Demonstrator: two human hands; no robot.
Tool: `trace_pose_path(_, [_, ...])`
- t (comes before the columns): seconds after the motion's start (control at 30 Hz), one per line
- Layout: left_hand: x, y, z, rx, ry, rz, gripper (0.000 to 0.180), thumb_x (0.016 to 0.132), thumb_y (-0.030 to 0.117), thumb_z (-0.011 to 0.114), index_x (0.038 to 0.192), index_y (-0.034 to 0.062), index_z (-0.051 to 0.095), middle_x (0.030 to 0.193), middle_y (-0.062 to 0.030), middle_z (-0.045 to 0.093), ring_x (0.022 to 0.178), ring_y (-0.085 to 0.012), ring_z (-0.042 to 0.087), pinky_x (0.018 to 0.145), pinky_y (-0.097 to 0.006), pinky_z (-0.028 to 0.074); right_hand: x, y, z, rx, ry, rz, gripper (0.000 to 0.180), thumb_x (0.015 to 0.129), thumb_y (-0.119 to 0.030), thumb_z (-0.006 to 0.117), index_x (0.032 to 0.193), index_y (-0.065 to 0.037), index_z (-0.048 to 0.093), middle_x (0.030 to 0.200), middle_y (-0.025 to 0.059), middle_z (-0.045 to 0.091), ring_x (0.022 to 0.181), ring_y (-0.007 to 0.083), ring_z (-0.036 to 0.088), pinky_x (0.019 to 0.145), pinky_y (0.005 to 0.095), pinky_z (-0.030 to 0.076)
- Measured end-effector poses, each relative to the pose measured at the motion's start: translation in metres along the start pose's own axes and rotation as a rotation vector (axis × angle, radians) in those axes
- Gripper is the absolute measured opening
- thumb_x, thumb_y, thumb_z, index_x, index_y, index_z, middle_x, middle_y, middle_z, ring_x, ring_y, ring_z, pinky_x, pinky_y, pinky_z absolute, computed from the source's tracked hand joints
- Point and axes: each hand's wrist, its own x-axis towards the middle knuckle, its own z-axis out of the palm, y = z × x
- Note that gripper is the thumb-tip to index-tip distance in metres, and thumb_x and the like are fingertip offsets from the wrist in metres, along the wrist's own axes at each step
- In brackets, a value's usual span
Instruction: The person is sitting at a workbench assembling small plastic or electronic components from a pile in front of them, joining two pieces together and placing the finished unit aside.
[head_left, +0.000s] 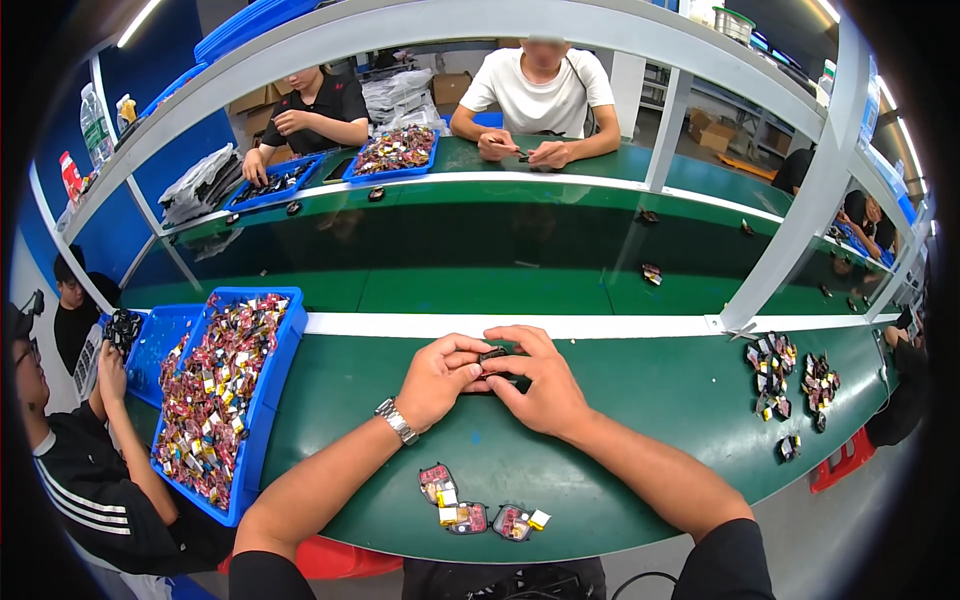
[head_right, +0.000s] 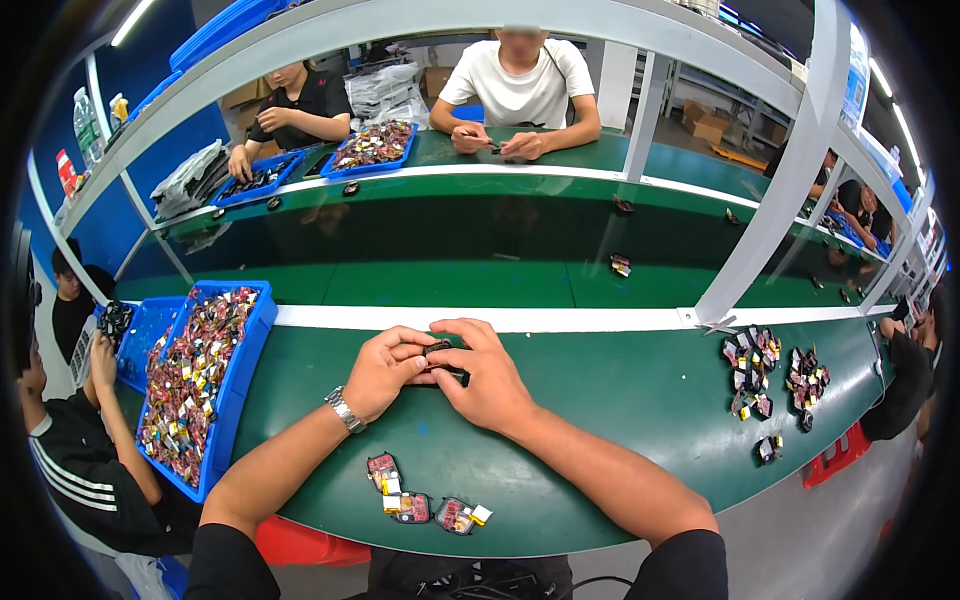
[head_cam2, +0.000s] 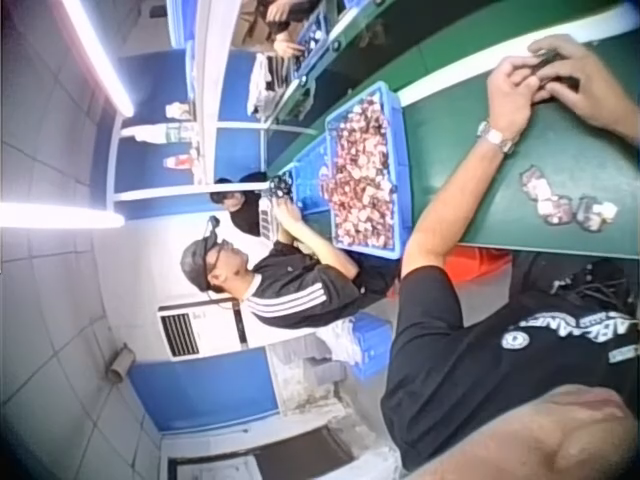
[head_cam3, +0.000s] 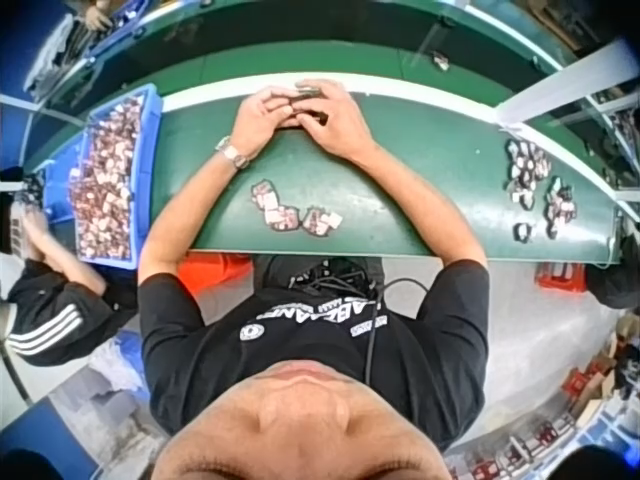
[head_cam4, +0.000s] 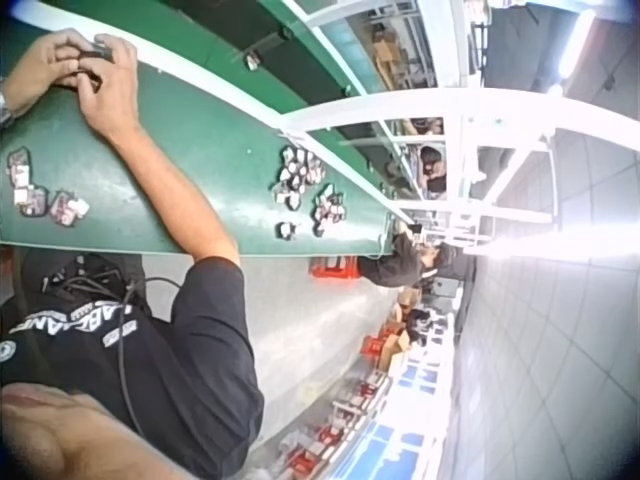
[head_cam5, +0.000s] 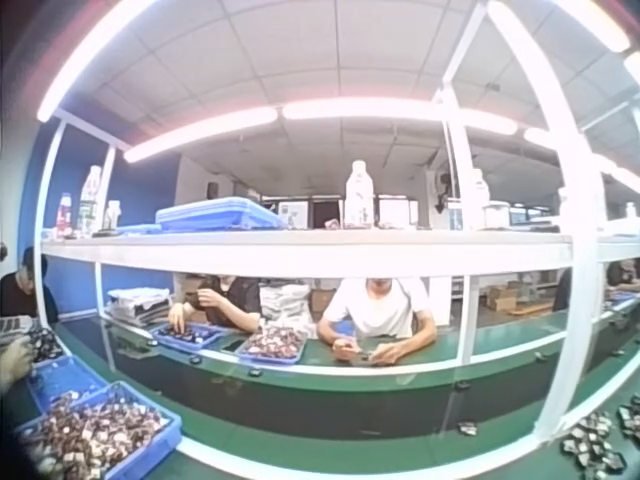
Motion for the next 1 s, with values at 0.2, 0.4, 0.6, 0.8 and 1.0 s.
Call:
trace_pose_path(0.2, [0.0012, 0.0032, 0.0031, 0.014, -0.013, 0.005, 0.025, 0.095, -0.007, 0.049, 0.119, -0.0038, 0.051, 0.119, -0.0175, 0.062, 0.105, -0.0211, 0.065, 0.089, -0.032, 0.059, -0.0038, 0.0073, 0.0021, -0.068, 0.084, -0.001, 0.017, 0.077, -0.002, 0.07, 0.093, -0.007, 0.072, 0.121, 0.007, 0.061, 0.114, 0.028, 0.054, 0.087, 0.0351, 0.051])
trace_pose_path(0.4, [0.0004, 0.001, -0.0001, -0.044, -0.03, -0.026, 0.025, 0.094, -0.007, 0.05, 0.119, -0.0034, 0.052, 0.117, -0.0176, 0.062, 0.104, -0.0204, 0.065, 0.088, -0.031, 0.059, -0.0031, 0.008, 0.0025, -0.022, 0.068, 0.008, 0.019, 0.077, -0.001, 0.07, 0.095, -0.007, 0.072, 0.12, 0.0061, 0.062, 0.113, 0.0276, 0.055, 0.09, 0.0365, 0.05])
trace_pose_path(0.6, [-0.0003, -0.0013, 0.0018, -0.027, 0.029, -0.005, 0.024, 0.094, -0.006, 0.051, 0.118, -0.0041, 0.053, 0.113, -0.0169, 0.064, 0.099, -0.0198, 0.067, 0.085, -0.03, 0.06, -0.0033, 0.0037, -0.0025, -0.037, -0.007, 0.013, 0.017, 0.083, -0.004, 0.067, 0.099, -0.006, 0.071, 0.128, 0.0111, 0.056, 0.117, 0.0296, 0.051, 0.093, 0.0389, 0.047])
trace_pose_path(0.8, [0.0016, 0.0013, 0.0018, -0.046, 0.019, -0.009, 0.025, 0.095, -0.003, 0.053, 0.12, -0.0031, 0.051, 0.112, -0.0152, 0.065, 0.096, -0.0184, 0.067, 0.084, -0.03, 0.06, 0.0026, 0.0015, -0.0024, -0.127, 0.084, -0.11, 0.018, 0.077, 0.001, 0.07, 0.093, -0.005, 0.067, 0.113, 0.0096, 0.061, 0.103, 0.0278, 0.058, 0.083, 0.035, 0.052])
trace_pose_path(1.0, [0.0008, 0.0026, 0.0024, -0.013, 0.033, -0.054, 0.025, 0.095, -0.002, 0.054, 0.119, -0.0022, 0.052, 0.111, -0.0133, 0.066, 0.096, -0.0163, 0.067, 0.084, -0.03, 0.059, 0.0037, 0.0038, -0.0015, -0.227, 0.101, -0.209, 0.02, 0.073, 0.004, 0.071, 0.09, -0.005, 0.066, 0.103, 0.0075, 0.062, 0.09, 0.0253, 0.062, 0.074, 0.0335, 0.054])
